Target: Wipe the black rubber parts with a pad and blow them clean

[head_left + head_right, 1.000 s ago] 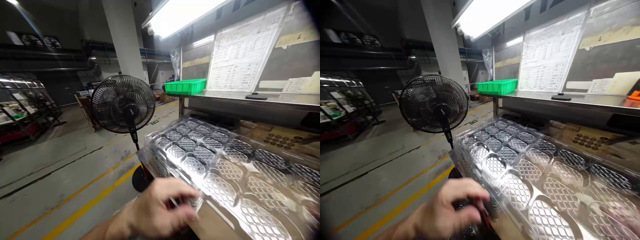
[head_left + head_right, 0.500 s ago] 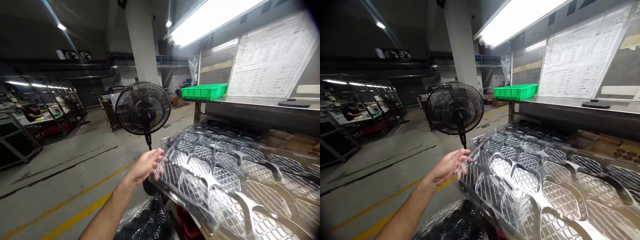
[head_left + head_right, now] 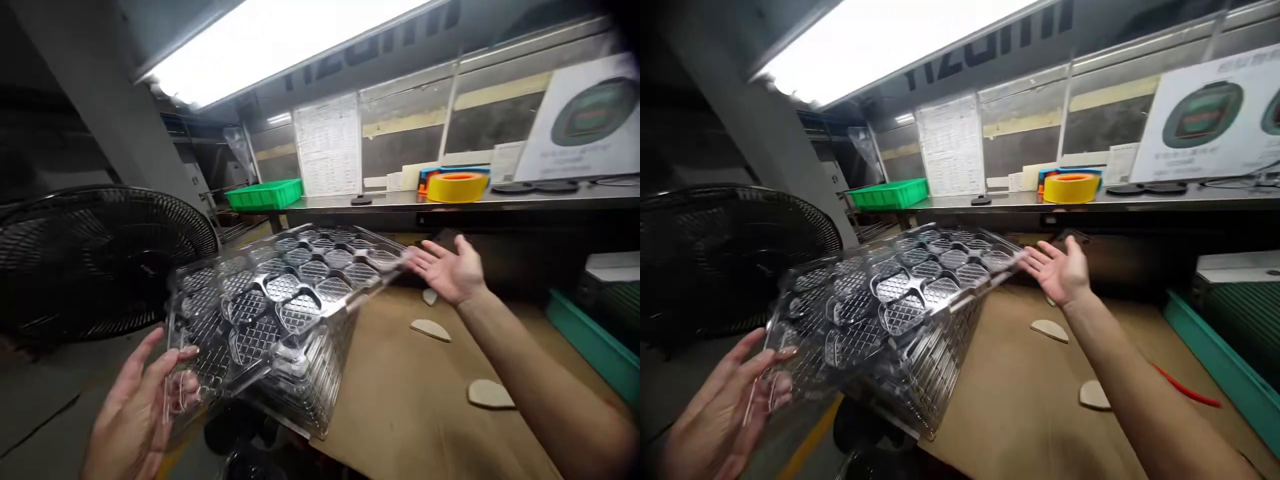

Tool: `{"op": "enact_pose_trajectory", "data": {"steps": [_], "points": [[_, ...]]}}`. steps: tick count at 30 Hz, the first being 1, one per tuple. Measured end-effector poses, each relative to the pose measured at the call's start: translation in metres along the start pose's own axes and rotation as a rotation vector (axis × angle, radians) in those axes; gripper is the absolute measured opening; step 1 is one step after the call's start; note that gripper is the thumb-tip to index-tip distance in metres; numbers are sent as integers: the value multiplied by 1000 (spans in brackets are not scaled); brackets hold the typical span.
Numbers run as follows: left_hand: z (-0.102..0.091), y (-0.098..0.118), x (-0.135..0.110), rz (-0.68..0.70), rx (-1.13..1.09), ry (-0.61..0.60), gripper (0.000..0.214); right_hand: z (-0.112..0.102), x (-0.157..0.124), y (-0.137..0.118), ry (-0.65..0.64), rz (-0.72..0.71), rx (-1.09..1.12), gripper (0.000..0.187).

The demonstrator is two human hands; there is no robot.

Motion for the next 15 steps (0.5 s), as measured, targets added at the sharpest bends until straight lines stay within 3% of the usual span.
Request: {"op": "enact_pose_trajectory", "data": {"steps": [4, 8, 12, 15], "points": [[10, -5, 2, 77, 79, 43, 70, 17, 23, 36, -107, -68, -180, 68], [25, -17, 1, 71, 101, 0, 80, 48, 44, 56, -234, -252, -496, 57], [40, -29, -5, 54, 220, -79, 91, 80, 39, 75, -426, -464, -778, 50], [48, -34, -11, 66, 333, -114, 95, 101, 29, 91, -556, -541, -941, 43]]}}
Point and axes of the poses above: each hand's wrist, its own x-axis towards the middle knuckle, its own z-axis out of the palm, y = z × x, the point moved 1 cm from there along x, towards the middle knuckle, and after that the axes turned 1 degree about z, right-handed, at the moved point
